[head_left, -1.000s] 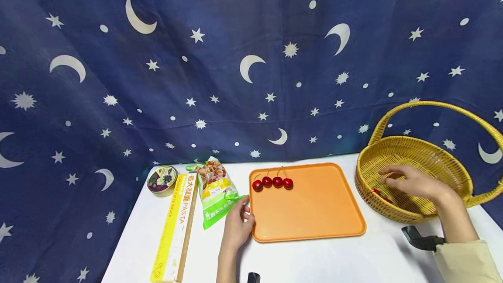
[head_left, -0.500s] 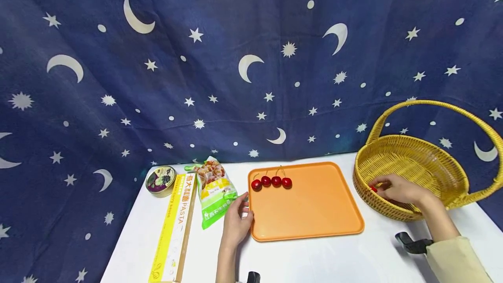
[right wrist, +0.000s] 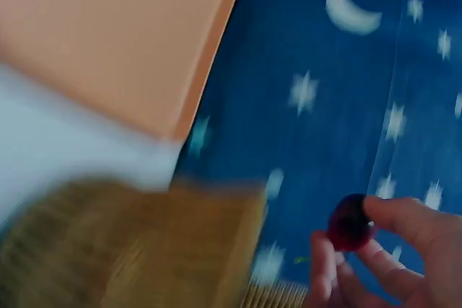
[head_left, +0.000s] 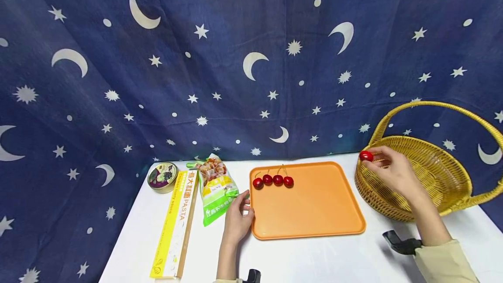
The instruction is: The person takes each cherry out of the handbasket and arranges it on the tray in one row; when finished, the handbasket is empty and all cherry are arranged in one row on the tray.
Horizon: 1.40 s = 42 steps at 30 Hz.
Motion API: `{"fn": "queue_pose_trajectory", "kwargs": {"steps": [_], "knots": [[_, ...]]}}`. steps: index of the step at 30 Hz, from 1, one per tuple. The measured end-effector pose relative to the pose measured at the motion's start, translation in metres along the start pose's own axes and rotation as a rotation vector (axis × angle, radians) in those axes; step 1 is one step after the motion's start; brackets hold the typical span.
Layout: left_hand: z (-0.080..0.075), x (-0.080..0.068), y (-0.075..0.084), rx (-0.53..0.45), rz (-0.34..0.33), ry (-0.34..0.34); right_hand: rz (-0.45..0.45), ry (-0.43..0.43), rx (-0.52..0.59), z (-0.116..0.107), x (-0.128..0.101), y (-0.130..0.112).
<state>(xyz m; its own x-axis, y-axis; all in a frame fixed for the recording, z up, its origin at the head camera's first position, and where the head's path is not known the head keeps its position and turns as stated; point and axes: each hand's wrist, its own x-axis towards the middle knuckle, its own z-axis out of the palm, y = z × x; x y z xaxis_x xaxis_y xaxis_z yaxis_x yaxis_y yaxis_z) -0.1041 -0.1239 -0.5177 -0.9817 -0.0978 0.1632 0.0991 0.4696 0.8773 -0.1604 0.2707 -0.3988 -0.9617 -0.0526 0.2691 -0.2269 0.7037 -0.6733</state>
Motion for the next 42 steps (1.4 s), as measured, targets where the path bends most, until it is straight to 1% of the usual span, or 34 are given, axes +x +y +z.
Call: {"fn": "queue_pose_trajectory", "kwargs": {"steps": [1,3,5,8,10,12,15,16,18,23,30,34,36,38,40,42], "knots": [[0.000,0.000,0.000,0.002,0.004,0.001,-0.027,0.003,0.034,0.010,0.002,-0.008],[0.000,0.001,-0.001,0.003,0.014,0.007,-0.087,-0.026,0.100,0.036,0.005,-0.021],[0.001,0.000,-0.002,0.002,0.020,0.002,-0.093,-0.086,0.145,0.065,0.006,-0.027],[0.004,-0.002,-0.003,0.000,0.020,-0.022,-0.031,-0.160,0.156,0.102,0.006,-0.028],[0.007,-0.004,-0.003,-0.003,0.017,-0.036,0.021,-0.188,0.135,0.121,0.005,-0.026],[0.009,-0.004,-0.002,-0.004,0.015,-0.036,0.049,-0.192,0.110,0.133,0.005,-0.024],[0.012,-0.004,0.000,-0.010,0.011,-0.022,0.057,-0.180,0.078,0.142,0.006,-0.021],[0.013,-0.003,0.000,-0.010,0.018,-0.020,0.062,-0.176,0.070,0.144,0.006,-0.020],[0.013,-0.003,0.001,-0.011,0.011,-0.026,0.087,-0.173,0.056,0.146,0.005,-0.019],[0.011,-0.002,0.003,0.007,-0.028,-0.032,0.131,-0.189,0.082,0.151,0.004,-0.019],[0.006,0.000,0.003,-0.001,-0.040,-0.017,0.128,-0.204,0.188,0.156,0.008,-0.025],[0.005,-0.001,0.002,-0.007,-0.039,-0.014,0.111,-0.210,0.218,0.151,0.010,-0.026],[0.005,-0.001,0.002,0.000,-0.043,-0.006,0.091,-0.212,0.220,0.142,0.011,-0.028],[0.004,-0.002,0.002,0.002,-0.056,0.001,0.056,-0.205,0.227,0.126,0.014,-0.031],[0.003,-0.002,0.001,0.003,-0.049,0.004,0.015,-0.169,0.217,0.101,0.018,-0.033],[0.002,-0.002,0.001,0.000,-0.048,-0.001,-0.027,-0.121,0.200,0.071,0.021,-0.031]]}}
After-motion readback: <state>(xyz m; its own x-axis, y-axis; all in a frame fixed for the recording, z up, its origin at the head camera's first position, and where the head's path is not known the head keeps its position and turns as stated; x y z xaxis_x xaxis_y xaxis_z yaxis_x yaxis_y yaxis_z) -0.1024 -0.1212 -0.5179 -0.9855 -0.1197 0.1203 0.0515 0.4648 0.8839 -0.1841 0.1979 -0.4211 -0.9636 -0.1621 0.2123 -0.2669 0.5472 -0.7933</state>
